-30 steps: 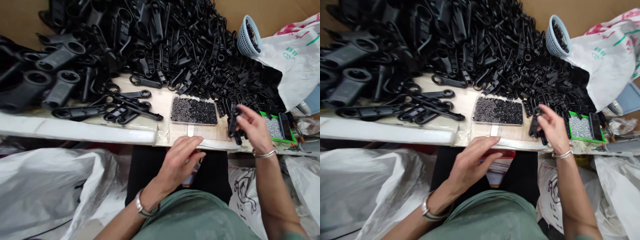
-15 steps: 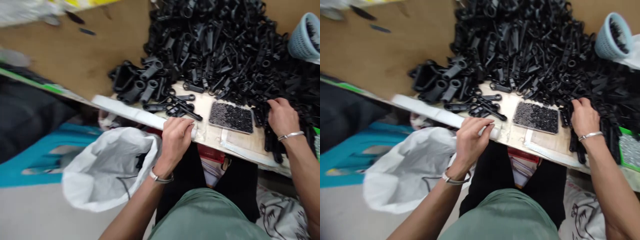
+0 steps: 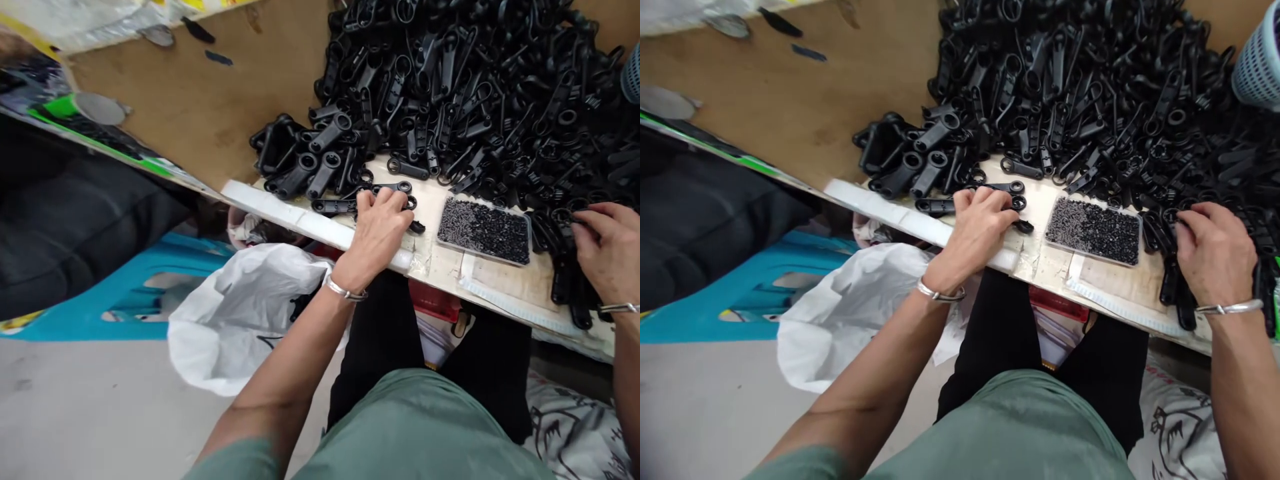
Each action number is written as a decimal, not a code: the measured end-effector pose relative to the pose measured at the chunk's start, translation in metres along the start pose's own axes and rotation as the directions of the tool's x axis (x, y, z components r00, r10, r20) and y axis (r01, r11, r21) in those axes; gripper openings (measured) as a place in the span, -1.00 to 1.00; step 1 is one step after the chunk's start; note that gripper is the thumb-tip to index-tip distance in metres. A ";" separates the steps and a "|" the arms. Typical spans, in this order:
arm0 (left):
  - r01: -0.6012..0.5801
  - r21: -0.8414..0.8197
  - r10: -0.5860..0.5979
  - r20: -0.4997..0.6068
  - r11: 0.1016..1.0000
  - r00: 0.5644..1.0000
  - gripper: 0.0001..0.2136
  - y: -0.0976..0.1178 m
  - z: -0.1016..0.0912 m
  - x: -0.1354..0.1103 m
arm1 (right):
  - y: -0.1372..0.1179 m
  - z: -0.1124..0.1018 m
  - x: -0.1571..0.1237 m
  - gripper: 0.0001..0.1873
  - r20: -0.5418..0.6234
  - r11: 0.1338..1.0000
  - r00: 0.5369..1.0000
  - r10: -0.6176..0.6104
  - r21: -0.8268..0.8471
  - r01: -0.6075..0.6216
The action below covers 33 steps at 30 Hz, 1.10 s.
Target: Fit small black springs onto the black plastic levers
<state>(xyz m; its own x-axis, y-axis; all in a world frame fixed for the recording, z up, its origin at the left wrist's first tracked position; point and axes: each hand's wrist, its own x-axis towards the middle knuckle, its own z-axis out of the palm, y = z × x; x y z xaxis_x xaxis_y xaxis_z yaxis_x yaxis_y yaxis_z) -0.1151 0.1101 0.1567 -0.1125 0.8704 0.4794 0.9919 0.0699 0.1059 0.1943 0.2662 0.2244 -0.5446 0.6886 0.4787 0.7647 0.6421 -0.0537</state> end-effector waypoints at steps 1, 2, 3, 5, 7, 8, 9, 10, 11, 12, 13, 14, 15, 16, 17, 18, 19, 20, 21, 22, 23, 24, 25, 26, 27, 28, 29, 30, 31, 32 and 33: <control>0.005 -0.032 -0.006 -0.042 0.999 0.999 -0.76 -0.002 -0.001 0.000 | -0.005 -0.005 -0.004 -0.72 -0.025 0.999 1.000 0.009 0.039 -0.008; 0.005 -0.075 -0.013 -0.098 0.997 0.995 -0.79 -0.003 -0.002 -0.001 | -0.011 -0.009 -0.009 -0.73 -0.047 0.995 0.998 0.038 0.093 -0.034; 0.000 -0.124 -0.020 -0.162 0.992 0.987 -0.83 -0.001 -0.005 -0.003 | -0.019 -0.013 -0.014 -0.75 -0.058 0.981 0.994 0.092 0.177 -0.080; -0.049 -0.197 -0.010 -0.288 0.979 0.957 -0.90 0.011 -0.012 -0.008 | -0.037 -0.018 -0.024 -0.74 0.025 0.863 0.967 0.253 0.446 -0.237; -0.140 -0.193 0.057 -0.383 0.971 0.922 -0.89 0.033 -0.018 -0.014 | -0.059 -0.019 -0.035 -0.64 0.291 0.560 0.906 0.309 0.714 -0.420; -0.196 -0.172 0.110 -0.412 0.966 0.904 -0.87 0.046 -0.019 -0.017 | -0.070 -0.018 -0.040 -0.57 0.424 0.402 0.867 0.262 0.768 -0.498; -0.250 -0.155 0.164 -0.424 0.956 0.891 -0.85 0.060 -0.020 -0.019 | -0.079 -0.016 -0.045 -0.51 0.514 0.273 0.832 0.207 0.787 -0.554; -0.302 -0.141 0.217 -0.428 0.943 0.877 -0.84 0.072 -0.019 -0.022 | -0.087 -0.013 -0.049 -0.48 0.572 0.173 0.803 0.167 0.785 -0.595; -0.339 -0.134 0.255 -0.424 0.931 0.869 -0.83 0.084 -0.018 -0.023 | -0.093 -0.010 -0.054 -0.47 0.607 0.099 0.780 0.151 0.776 -0.623; -0.368 -0.135 0.284 -0.419 0.920 0.862 -0.82 0.093 -0.016 -0.025 | -0.097 -0.006 -0.058 -0.50 0.625 0.043 0.766 0.153 0.770 -0.637; -0.385 -0.143 0.299 -0.412 0.912 0.861 -0.82 0.100 -0.014 -0.026 | -0.098 -0.003 -0.061 -0.54 0.634 0.002 0.756 0.164 0.766 -0.643; -0.390 -0.159 0.303 -0.398 0.907 0.866 -0.81 0.104 -0.012 -0.027 | -0.097 0.000 -0.064 -0.59 0.636 -0.026 0.751 0.177 0.766 -0.643; -0.383 -0.182 0.295 -0.378 0.905 0.877 -0.82 0.106 -0.010 -0.027 | -0.094 0.002 -0.067 -0.62 0.635 -0.041 0.750 0.187 0.767 -0.640; -0.366 -0.212 0.279 -0.353 0.906 0.893 -0.83 0.106 -0.008 -0.027 | -0.090 0.003 -0.069 -0.65 0.633 -0.048 0.750 0.192 0.769 -0.637; -0.342 -0.248 0.256 -0.324 0.906 0.911 -0.85 0.105 -0.006 -0.027 | -0.085 0.005 -0.071 -0.66 0.632 -0.051 0.750 0.194 0.770 -0.636; -0.319 -0.288 0.233 -0.295 0.903 0.927 -0.86 0.104 -0.004 -0.027 | -0.081 0.006 -0.072 -0.66 0.632 -0.051 0.750 0.195 0.770 -0.636; -0.298 -0.333 0.213 -0.270 0.895 0.939 -0.87 0.102 -0.002 -0.027 | -0.077 0.007 -0.073 -0.66 0.636 -0.052 0.747 0.196 0.767 -0.640; -0.284 -0.382 0.198 -0.251 0.879 0.948 -0.88 0.100 0.000 -0.026 | -0.074 0.008 -0.074 -0.66 0.642 -0.054 0.741 0.196 0.762 -0.645; -0.278 -0.431 0.189 -0.237 0.858 0.953 -0.88 0.099 0.003 -0.026 | -0.071 0.009 -0.075 -0.66 0.650 -0.059 0.734 0.196 0.755 -0.653; -0.275 -0.478 0.186 -0.226 0.834 0.956 -0.88 0.098 0.005 -0.026 | -0.069 0.010 -0.075 -0.65 0.659 -0.066 0.725 0.198 0.747 -0.661; -0.271 -0.517 0.182 -0.216 0.812 0.959 -0.88 0.098 0.007 -0.026 | -0.068 0.012 -0.076 -0.65 0.670 -0.075 0.716 0.198 0.738 -0.670; -0.265 -0.550 0.176 -0.210 0.792 0.962 -0.88 0.098 0.008 -0.027 | -0.067 0.014 -0.077 -0.63 0.680 -0.086 0.705 0.200 0.729 -0.679; -0.258 -0.577 0.166 -0.208 0.775 0.964 -0.88 0.099 0.010 -0.027 | -0.066 0.015 -0.077 -0.62 0.689 -0.099 0.696 0.202 0.721 -0.686; -0.252 -0.597 0.155 -0.210 0.761 0.965 -0.89 0.100 0.011 -0.027 | -0.066 0.016 -0.078 -0.60 0.696 -0.112 0.689 0.203 0.715 -0.690; -0.248 -0.613 0.144 -0.214 0.750 0.966 -0.89 0.101 0.012 -0.027 | -0.065 0.017 -0.079 -0.59 0.701 -0.123 0.684 0.203 0.711 -0.692; -0.243 -0.624 0.133 -0.218 0.743 0.967 -0.90 0.102 0.013 -0.027 | -0.065 0.018 -0.080 -0.58 0.703 -0.131 0.681 0.202 0.709 -0.693; -0.242 -0.630 0.127 -0.223 0.738 0.966 -0.90 0.104 0.013 -0.026 | -0.064 0.018 -0.081 -0.59 0.705 -0.137 0.680 0.199 0.707 -0.693; -0.243 -0.633 0.123 -0.227 0.735 0.966 -0.90 0.105 0.013 -0.026 | -0.064 0.017 -0.081 -0.59 0.707 -0.143 0.679 0.197 0.706 -0.694; -0.243 -0.633 0.123 -0.228 0.735 0.966 -0.91 0.106 0.013 -0.026 | -0.064 0.016 -0.082 -0.60 0.710 -0.150 0.677 0.196 0.704 -0.694; -0.244 -0.633 0.124 -0.229 0.735 0.966 -0.91 0.107 0.013 -0.026 | -0.063 0.015 -0.082 -0.61 0.714 -0.160 0.673 0.196 0.700 -0.696; -0.247 -0.632 0.126 -0.231 0.734 0.965 -0.91 0.108 0.013 -0.025 | -0.063 0.014 -0.082 -0.62 0.719 -0.175 0.667 0.196 0.695 -0.698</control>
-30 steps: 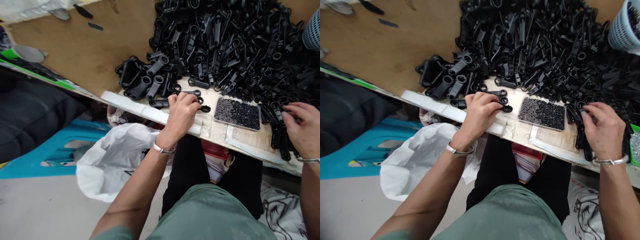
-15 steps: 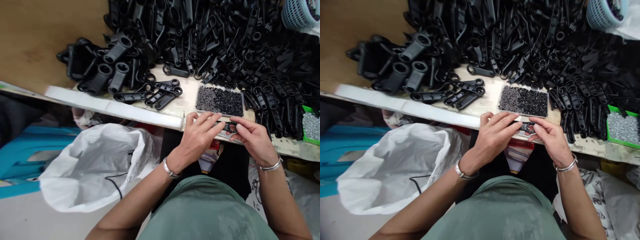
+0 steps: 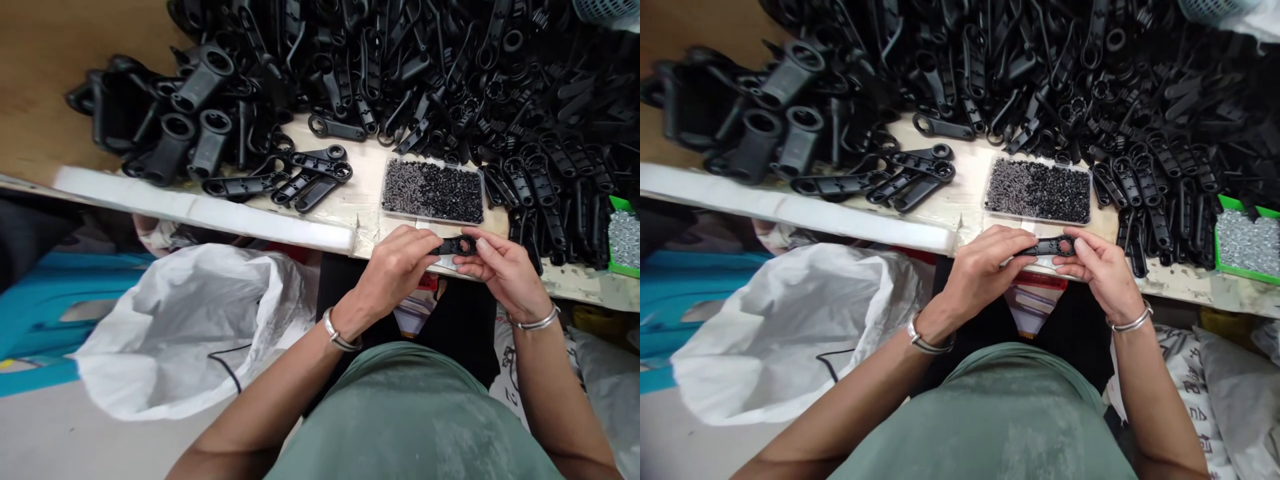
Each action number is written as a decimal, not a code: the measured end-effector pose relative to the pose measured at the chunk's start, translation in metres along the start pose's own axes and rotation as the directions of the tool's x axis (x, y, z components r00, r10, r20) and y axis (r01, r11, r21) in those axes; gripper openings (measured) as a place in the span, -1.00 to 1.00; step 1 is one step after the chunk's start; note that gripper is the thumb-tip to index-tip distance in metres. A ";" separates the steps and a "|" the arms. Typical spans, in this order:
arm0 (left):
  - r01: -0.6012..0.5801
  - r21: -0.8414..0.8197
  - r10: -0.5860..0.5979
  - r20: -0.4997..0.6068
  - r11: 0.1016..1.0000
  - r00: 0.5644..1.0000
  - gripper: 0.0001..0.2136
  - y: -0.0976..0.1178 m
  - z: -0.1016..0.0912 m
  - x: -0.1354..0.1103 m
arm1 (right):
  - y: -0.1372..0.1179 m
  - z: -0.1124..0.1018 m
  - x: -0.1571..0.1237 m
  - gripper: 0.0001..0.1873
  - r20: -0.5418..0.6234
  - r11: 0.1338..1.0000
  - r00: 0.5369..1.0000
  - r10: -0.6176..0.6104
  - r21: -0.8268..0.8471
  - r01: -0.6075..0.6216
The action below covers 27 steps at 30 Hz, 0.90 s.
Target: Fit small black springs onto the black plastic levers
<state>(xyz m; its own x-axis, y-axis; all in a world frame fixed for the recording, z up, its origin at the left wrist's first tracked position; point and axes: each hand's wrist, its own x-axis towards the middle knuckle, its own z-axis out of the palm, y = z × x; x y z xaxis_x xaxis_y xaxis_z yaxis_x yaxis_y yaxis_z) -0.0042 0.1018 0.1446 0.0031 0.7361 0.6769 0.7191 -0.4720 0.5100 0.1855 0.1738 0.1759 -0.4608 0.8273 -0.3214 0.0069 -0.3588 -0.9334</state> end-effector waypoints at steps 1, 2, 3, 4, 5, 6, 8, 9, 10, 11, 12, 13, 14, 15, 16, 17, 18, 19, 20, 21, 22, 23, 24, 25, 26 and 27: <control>-0.006 0.000 0.006 -0.001 1.000 1.000 -0.91 0.001 0.000 0.000 | -0.001 0.000 -0.001 -0.62 0.000 1.000 1.000 0.009 0.015 -0.009; -0.011 -0.001 0.011 -0.003 1.000 1.000 -0.91 0.002 0.001 0.001 | -0.001 0.001 -0.001 -0.62 -0.001 0.999 1.000 0.017 0.028 -0.017; -0.015 -0.002 0.015 -0.006 1.000 1.000 -0.92 0.003 0.001 0.001 | -0.001 0.002 -0.002 -0.62 -0.001 0.999 1.000 0.023 0.036 -0.023; -0.018 -0.003 0.018 -0.008 1.000 1.000 -0.92 0.004 0.001 0.001 | -0.001 0.003 -0.002 -0.61 -0.002 0.999 1.000 0.027 0.040 -0.027; -0.017 -0.003 0.017 -0.008 1.000 1.000 -0.93 0.005 0.001 0.002 | 0.000 0.005 -0.003 -0.61 -0.007 0.999 1.000 0.029 0.039 -0.029; -0.011 -0.001 0.011 -0.004 1.000 1.000 -0.93 0.007 0.001 0.002 | 0.001 0.006 -0.003 -0.60 -0.015 0.999 0.999 0.030 0.036 -0.030; -0.001 0.001 0.001 0.002 1.000 1.000 -0.93 0.009 0.001 0.001 | 0.004 0.009 -0.003 -0.57 -0.044 0.999 0.999 0.029 0.037 -0.027; 0.000 -0.002 0.000 0.001 1.000 1.000 -0.93 0.010 0.001 0.001 | 0.005 0.009 -0.003 -0.54 -0.063 0.999 0.998 0.027 0.039 -0.025; -0.002 -0.008 0.002 -0.003 1.000 1.000 -0.93 0.011 0.001 0.000 | 0.006 0.009 -0.003 -0.52 -0.078 0.999 0.997 0.026 0.037 -0.023; -0.004 -0.017 0.004 -0.007 1.000 1.000 -0.93 0.012 0.001 0.000 | 0.006 0.009 -0.004 -0.51 -0.088 0.999 0.996 0.024 0.027 -0.022; -0.007 -0.029 0.006 -0.009 1.000 1.000 -0.92 0.012 0.001 0.000 | 0.005 0.008 -0.004 -0.50 -0.085 1.000 0.996 0.020 0.008 -0.019; -0.006 -0.041 0.006 -0.005 0.999 1.000 -0.92 0.012 0.001 0.000 | 0.004 0.006 -0.004 -0.50 -0.067 1.000 0.998 0.015 -0.019 -0.016; -0.003 -0.053 0.003 0.005 0.999 1.000 -0.91 0.011 0.000 0.000 | 0.001 0.004 -0.004 -0.51 -0.035 0.999 0.999 0.010 -0.052 -0.011; 0.003 -0.063 -0.002 0.017 0.998 1.000 -0.91 0.011 -0.001 0.000 | -0.002 0.001 -0.004 -0.52 0.005 0.996 1.000 0.005 -0.089 -0.004; 0.008 -0.071 -0.006 0.029 0.997 1.000 -0.89 0.011 -0.002 0.001 | -0.005 -0.002 -0.003 -0.54 0.047 0.992 0.999 0.002 -0.129 0.004; 0.012 -0.079 -0.009 0.038 0.997 0.999 -0.89 0.010 -0.002 0.002 | -0.008 -0.005 -0.002 -0.55 0.089 0.985 0.996 0.003 -0.171 0.012; 0.015 -0.086 -0.011 0.046 0.996 0.999 -0.88 0.010 -0.003 0.003 | -0.012 -0.009 -0.001 -0.56 0.128 0.976 0.992 0.011 -0.215 0.017; 0.018 -0.095 -0.013 0.052 0.995 0.999 -0.87 0.010 -0.004 0.003 | -0.015 -0.013 0.000 -0.56 0.162 0.966 0.986 0.023 -0.258 0.020; 0.021 -0.104 -0.015 0.059 0.994 0.998 -0.87 0.010 -0.005 0.004 | -0.018 -0.017 0.001 -0.56 0.194 0.955 0.980 0.039 -0.297 0.021; 0.026 -0.115 -0.018 0.068 0.993 0.998 -0.86 0.010 -0.005 0.005 | -0.021 -0.021 0.003 -0.56 0.223 0.944 0.973 0.055 -0.328 0.022; 0.033 -0.122 -0.023 0.079 0.992 0.997 -0.86 0.010 -0.006 0.006 | -0.023 -0.024 0.004 -0.56 0.247 0.937 0.966 0.070 -0.350 0.022; 0.039 -0.125 -0.028 0.085 0.991 0.996 -0.85 0.011 -0.006 0.006 | -0.024 -0.026 0.005 -0.55 0.266 0.932 0.960 0.084 -0.363 0.019; 0.044 -0.121 -0.033 0.087 0.992 0.996 -0.86 0.011 -0.006 0.006 | -0.024 -0.027 0.006 -0.55 0.276 0.930 0.956 0.095 -0.367 0.014; 0.046 -0.110 -0.037 0.081 0.993 0.996 -0.86 0.012 -0.006 0.007 | -0.024 -0.026 0.007 -0.54 0.276 0.933 0.956 0.099 -0.361 0.008; 0.047 -0.097 -0.041 0.069 0.994 0.997 -0.87 0.012 -0.006 0.007 | -0.023 -0.024 0.007 -0.53 0.263 0.940 0.960 0.097 -0.341 -0.002; 0.046 -0.085 -0.042 0.050 0.995 0.998 -0.87 0.013 -0.005 0.006 | -0.021 -0.021 0.006 -0.51 0.237 0.952 0.967 0.089 -0.306 -0.013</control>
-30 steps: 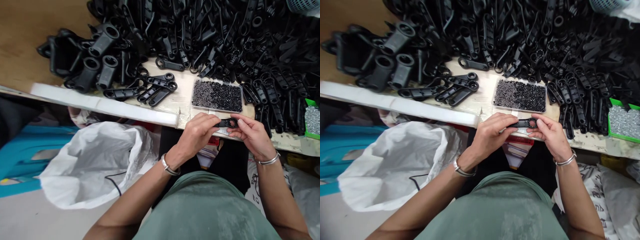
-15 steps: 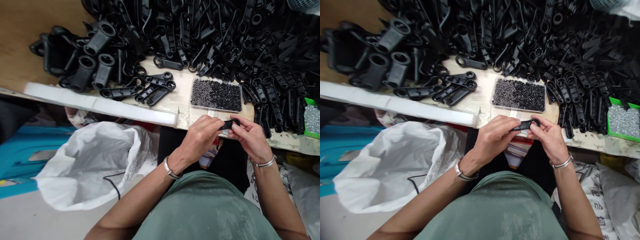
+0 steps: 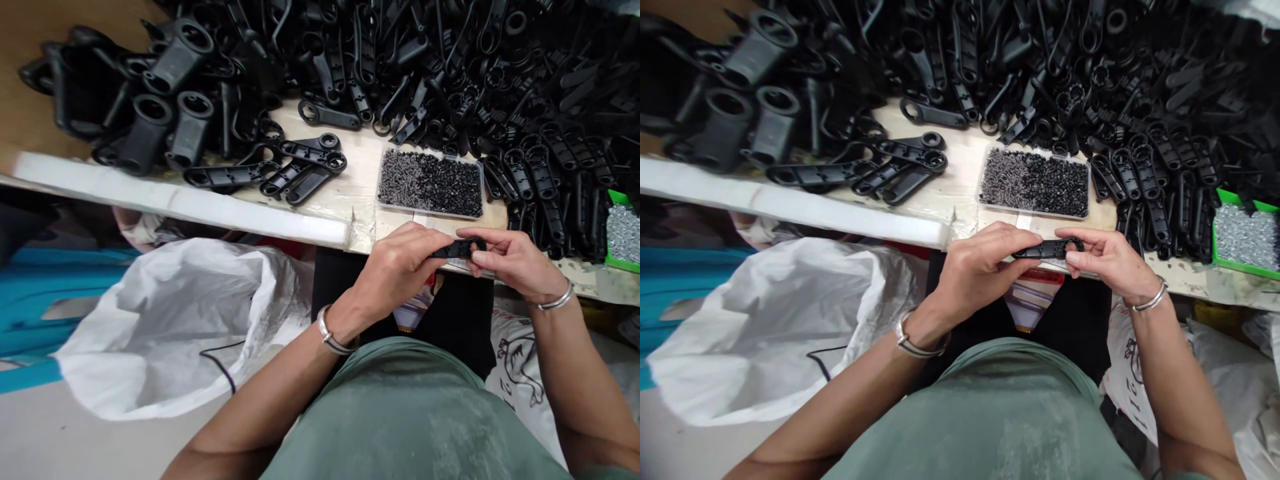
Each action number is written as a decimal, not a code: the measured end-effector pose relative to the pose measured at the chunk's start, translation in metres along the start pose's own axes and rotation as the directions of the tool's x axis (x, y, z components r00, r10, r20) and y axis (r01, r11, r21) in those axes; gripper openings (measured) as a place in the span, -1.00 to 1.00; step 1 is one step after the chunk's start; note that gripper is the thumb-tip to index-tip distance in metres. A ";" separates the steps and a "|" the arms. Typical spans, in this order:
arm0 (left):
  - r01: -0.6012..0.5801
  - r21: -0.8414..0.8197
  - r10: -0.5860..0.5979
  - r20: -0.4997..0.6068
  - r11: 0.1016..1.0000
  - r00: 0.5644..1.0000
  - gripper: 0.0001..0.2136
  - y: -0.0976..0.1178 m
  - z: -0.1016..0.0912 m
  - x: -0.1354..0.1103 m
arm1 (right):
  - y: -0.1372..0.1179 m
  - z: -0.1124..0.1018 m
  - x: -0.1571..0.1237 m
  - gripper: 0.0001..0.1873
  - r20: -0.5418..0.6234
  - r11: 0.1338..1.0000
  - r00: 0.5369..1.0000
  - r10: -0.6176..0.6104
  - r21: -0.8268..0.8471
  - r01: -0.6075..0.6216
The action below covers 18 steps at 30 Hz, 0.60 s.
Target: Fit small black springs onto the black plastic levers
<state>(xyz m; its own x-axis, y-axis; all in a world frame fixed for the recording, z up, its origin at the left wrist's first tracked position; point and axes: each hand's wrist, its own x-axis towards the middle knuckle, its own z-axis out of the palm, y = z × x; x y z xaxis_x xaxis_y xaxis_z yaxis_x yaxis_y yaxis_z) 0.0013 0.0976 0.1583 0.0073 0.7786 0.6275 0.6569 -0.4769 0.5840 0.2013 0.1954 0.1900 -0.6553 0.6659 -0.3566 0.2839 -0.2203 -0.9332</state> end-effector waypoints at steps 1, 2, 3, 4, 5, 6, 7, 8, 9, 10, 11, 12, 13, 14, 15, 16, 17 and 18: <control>-0.002 0.009 0.002 -0.022 1.000 1.000 -0.87 0.001 0.001 0.000 | 0.002 0.005 0.000 -0.49 -0.043 0.999 0.999 -0.003 0.051 0.005; -0.005 0.013 0.006 -0.045 1.000 0.999 -0.88 0.002 0.002 -0.001 | 0.004 0.010 0.000 -0.48 -0.097 0.994 0.995 -0.008 0.108 0.018; -0.007 0.014 0.008 -0.066 1.000 0.998 -0.88 0.003 0.003 -0.002 | 0.006 0.016 0.000 -0.48 -0.154 0.986 0.988 -0.012 0.165 0.038; -0.009 0.014 0.010 -0.086 1.000 0.996 -0.88 0.003 0.004 -0.003 | 0.008 0.021 -0.001 -0.48 -0.208 0.975 0.978 -0.016 0.215 0.062; -0.007 0.012 0.008 -0.100 1.000 0.995 -0.88 0.004 0.004 -0.003 | 0.010 0.026 -0.001 -0.50 -0.249 0.964 0.968 -0.020 0.251 0.084; -0.004 0.009 0.005 -0.107 1.000 0.994 -0.88 0.005 0.005 -0.004 | 0.012 0.029 -0.002 -0.52 -0.271 0.958 0.962 -0.023 0.269 0.099; 0.000 0.004 0.000 -0.105 1.000 0.994 -0.87 0.005 0.005 -0.004 | 0.013 0.030 -0.003 -0.53 -0.275 0.957 0.961 -0.026 0.270 0.103; 0.007 -0.003 -0.007 -0.095 1.000 0.995 -0.87 0.005 0.004 -0.004 | 0.013 0.030 -0.003 -0.53 -0.261 0.963 0.965 -0.028 0.253 0.097; 0.014 -0.010 -0.015 -0.078 1.000 0.997 -0.85 0.005 0.004 -0.004 | 0.012 0.028 -0.004 -0.54 -0.235 0.972 0.971 -0.032 0.220 0.085; 0.019 -0.016 -0.020 -0.062 1.000 0.998 -0.84 0.005 0.003 -0.003 | 0.011 0.025 -0.004 -0.54 -0.201 0.981 0.979 -0.035 0.178 0.071; 0.025 -0.018 -0.025 -0.046 1.000 0.999 -0.83 0.004 0.002 -0.002 | 0.009 0.021 -0.004 -0.54 -0.168 0.990 0.985 -0.037 0.131 0.060; 0.031 -0.018 -0.031 -0.034 0.999 0.999 -0.82 0.004 0.001 -0.001 | 0.007 0.016 -0.004 -0.54 -0.138 0.995 0.990 -0.040 0.084 0.052; 0.036 -0.018 -0.037 -0.028 0.999 0.999 -0.82 0.003 0.000 0.000 | 0.006 0.012 -0.004 -0.54 -0.107 0.998 0.993 -0.041 0.038 0.045; 0.040 -0.021 -0.041 -0.023 0.999 0.999 -0.82 0.003 -0.001 0.001 | 0.004 0.008 -0.003 -0.54 -0.076 0.999 0.996 -0.040 -0.008 0.040; 0.043 -0.028 -0.043 -0.020 0.999 0.999 -0.82 0.002 -0.001 0.001 | 0.003 0.004 -0.003 -0.54 -0.046 0.998 0.998 -0.037 -0.054 0.034; 0.045 -0.037 -0.046 -0.017 0.998 0.999 -0.81 0.002 -0.002 0.002 | 0.002 0.000 -0.002 -0.54 -0.018 0.995 0.999 -0.031 -0.095 0.029; 0.047 -0.046 -0.048 -0.015 0.998 0.999 -0.80 0.002 -0.002 0.002 | 0.001 -0.002 -0.002 -0.54 0.008 0.992 1.000 -0.025 -0.126 0.025; 0.051 -0.052 -0.052 -0.011 0.997 0.999 -0.80 0.001 -0.002 0.002 | 0.001 -0.005 -0.001 -0.53 0.030 0.989 0.999 -0.018 -0.144 0.022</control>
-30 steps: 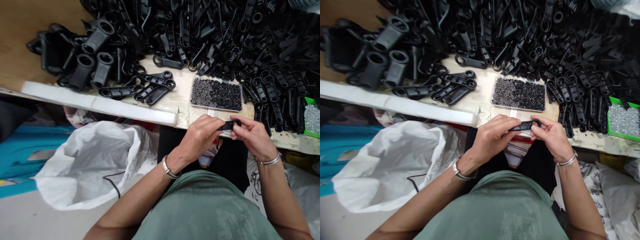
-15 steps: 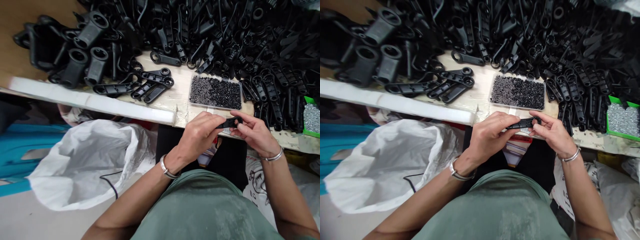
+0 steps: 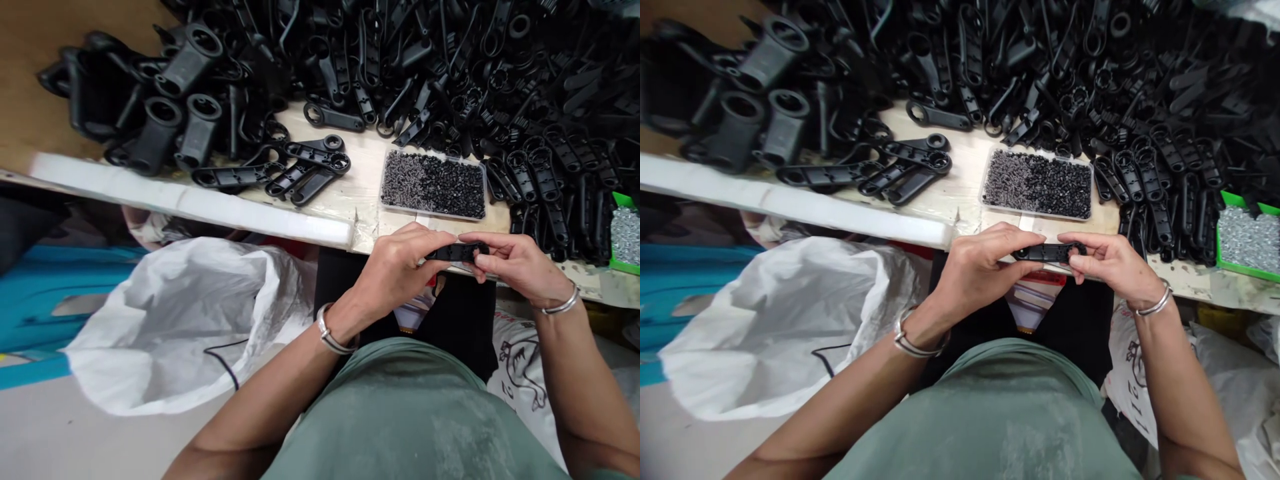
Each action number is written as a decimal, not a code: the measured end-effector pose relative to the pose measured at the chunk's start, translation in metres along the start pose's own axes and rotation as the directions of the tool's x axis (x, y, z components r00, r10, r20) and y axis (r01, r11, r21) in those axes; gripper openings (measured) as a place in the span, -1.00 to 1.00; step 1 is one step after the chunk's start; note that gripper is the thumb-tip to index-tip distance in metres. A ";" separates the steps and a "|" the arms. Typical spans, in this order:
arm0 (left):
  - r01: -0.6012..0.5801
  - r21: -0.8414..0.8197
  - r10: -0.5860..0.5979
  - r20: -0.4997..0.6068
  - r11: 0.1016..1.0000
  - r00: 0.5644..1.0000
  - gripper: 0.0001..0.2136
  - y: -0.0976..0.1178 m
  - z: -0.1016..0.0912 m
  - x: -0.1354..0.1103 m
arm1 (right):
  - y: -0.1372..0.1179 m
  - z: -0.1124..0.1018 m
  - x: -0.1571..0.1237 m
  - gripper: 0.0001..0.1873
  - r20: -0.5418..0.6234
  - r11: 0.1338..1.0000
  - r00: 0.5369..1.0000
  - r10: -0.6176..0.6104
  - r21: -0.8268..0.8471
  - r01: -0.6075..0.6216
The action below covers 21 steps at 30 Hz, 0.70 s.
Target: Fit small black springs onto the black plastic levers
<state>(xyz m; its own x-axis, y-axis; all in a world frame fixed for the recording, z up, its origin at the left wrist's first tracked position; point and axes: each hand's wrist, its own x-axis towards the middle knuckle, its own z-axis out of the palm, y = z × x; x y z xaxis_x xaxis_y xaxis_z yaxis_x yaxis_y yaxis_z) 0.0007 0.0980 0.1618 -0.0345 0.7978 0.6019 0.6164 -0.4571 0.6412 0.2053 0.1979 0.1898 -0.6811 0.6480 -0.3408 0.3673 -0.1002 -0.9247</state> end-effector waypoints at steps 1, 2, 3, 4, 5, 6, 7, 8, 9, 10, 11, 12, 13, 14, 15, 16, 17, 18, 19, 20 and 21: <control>0.007 -0.003 -0.007 0.006 1.000 1.000 -0.80 0.000 0.000 0.000 | 0.000 -0.002 0.001 -0.53 0.018 1.000 1.000 0.002 -0.005 -0.002; 0.017 -0.003 -0.017 0.015 1.000 1.000 -0.80 0.000 0.000 0.000 | 0.000 -0.003 0.001 -0.52 0.035 1.000 0.999 0.003 -0.003 -0.003; 0.029 -0.004 -0.029 0.024 1.000 0.999 -0.80 0.000 -0.001 0.000 | -0.001 -0.004 0.002 -0.51 0.050 1.000 0.999 0.007 -0.001 -0.007; 0.045 -0.007 -0.045 0.034 0.999 0.998 -0.80 0.000 -0.001 0.000 | -0.001 -0.005 0.003 -0.50 0.062 1.000 0.998 0.012 -0.001 -0.012; 0.056 -0.014 -0.056 0.040 0.998 0.998 -0.79 0.000 -0.001 0.000 | -0.001 -0.005 0.004 -0.49 0.071 1.000 0.997 0.019 -0.003 -0.018; 0.064 -0.022 -0.063 0.041 0.998 0.997 -0.78 0.000 -0.001 0.000 | -0.001 -0.006 0.004 -0.49 0.077 1.000 0.997 0.024 -0.005 -0.024; 0.066 -0.029 -0.065 0.037 0.997 0.997 -0.77 -0.001 -0.001 0.000 | -0.001 -0.006 0.005 -0.49 0.080 1.000 0.996 0.029 -0.004 -0.029; 0.066 -0.035 -0.065 0.033 0.997 0.997 -0.75 -0.001 0.000 0.000 | 0.000 -0.007 0.006 -0.48 0.083 1.000 0.996 0.031 -0.001 -0.031; 0.065 -0.039 -0.064 0.030 0.997 0.998 -0.74 -0.002 0.000 0.000 | 0.000 -0.007 0.006 -0.48 0.086 0.999 0.996 0.031 0.003 -0.032; 0.063 -0.042 -0.062 0.027 0.997 0.998 -0.73 -0.002 0.001 -0.001 | 0.000 -0.007 0.007 -0.48 0.087 1.000 0.996 0.031 0.005 -0.031; 0.063 -0.044 -0.062 0.026 0.997 0.998 -0.73 -0.003 0.003 -0.001 | 0.000 -0.007 0.007 -0.48 0.087 1.000 0.996 0.031 0.001 -0.032; 0.064 -0.047 -0.063 0.024 0.997 0.998 -0.73 -0.004 0.004 -0.002 | 0.000 -0.007 0.007 -0.48 0.083 0.999 0.996 0.034 -0.011 -0.033; 0.064 -0.048 -0.063 0.020 0.997 0.998 -0.74 -0.004 0.006 -0.003 | -0.001 -0.006 0.007 -0.48 0.078 0.999 0.996 0.038 -0.030 -0.036; 0.063 -0.046 -0.062 0.015 0.997 0.998 -0.76 -0.005 0.007 -0.005 | -0.002 -0.005 0.007 -0.47 0.070 0.998 0.997 0.046 -0.054 -0.042; 0.059 -0.038 -0.058 0.013 0.998 0.998 -0.78 -0.006 0.009 -0.006 | -0.002 -0.004 0.007 -0.45 0.058 0.995 0.997 0.057 -0.084 -0.052; 0.054 -0.021 -0.054 0.016 0.998 0.998 -0.79 -0.008 0.010 -0.007 | -0.003 -0.002 0.007 -0.43 0.041 0.991 0.997 0.070 -0.115 -0.065; 0.049 0.003 -0.049 0.020 0.999 0.999 -0.80 -0.009 0.012 -0.008 | -0.003 0.000 0.007 -0.41 0.017 0.987 0.997 0.078 -0.145 -0.075; 0.042 0.032 -0.043 0.026 0.999 0.999 -0.80 -0.012 0.013 -0.008 | -0.003 0.001 0.007 -0.39 -0.013 0.983 0.997 0.076 -0.169 -0.077; 0.034 0.061 -0.037 0.035 0.998 0.999 -0.80 -0.014 0.013 -0.008 | -0.002 0.003 0.007 -0.38 -0.046 0.980 0.997 0.060 -0.188 -0.068; 0.027 0.086 -0.031 0.046 0.996 0.998 -0.80 -0.016 0.014 -0.008 | 0.000 0.003 0.007 -0.36 -0.079 0.977 0.996 0.032 -0.209 -0.048; 0.020 0.110 -0.027 0.057 0.994 0.998 -0.81 -0.018 0.015 -0.007 | 0.002 0.003 0.006 -0.36 -0.112 0.970 0.994 -0.002 -0.243 -0.025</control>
<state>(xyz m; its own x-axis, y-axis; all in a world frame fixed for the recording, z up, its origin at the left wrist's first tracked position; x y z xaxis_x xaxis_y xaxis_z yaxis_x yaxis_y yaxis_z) 0.0015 0.1063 0.1390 -0.0060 0.8310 0.5563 0.6982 -0.3948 0.5972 0.1997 0.1991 0.1856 -0.6064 0.7290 -0.3176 0.5277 0.0702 -0.8465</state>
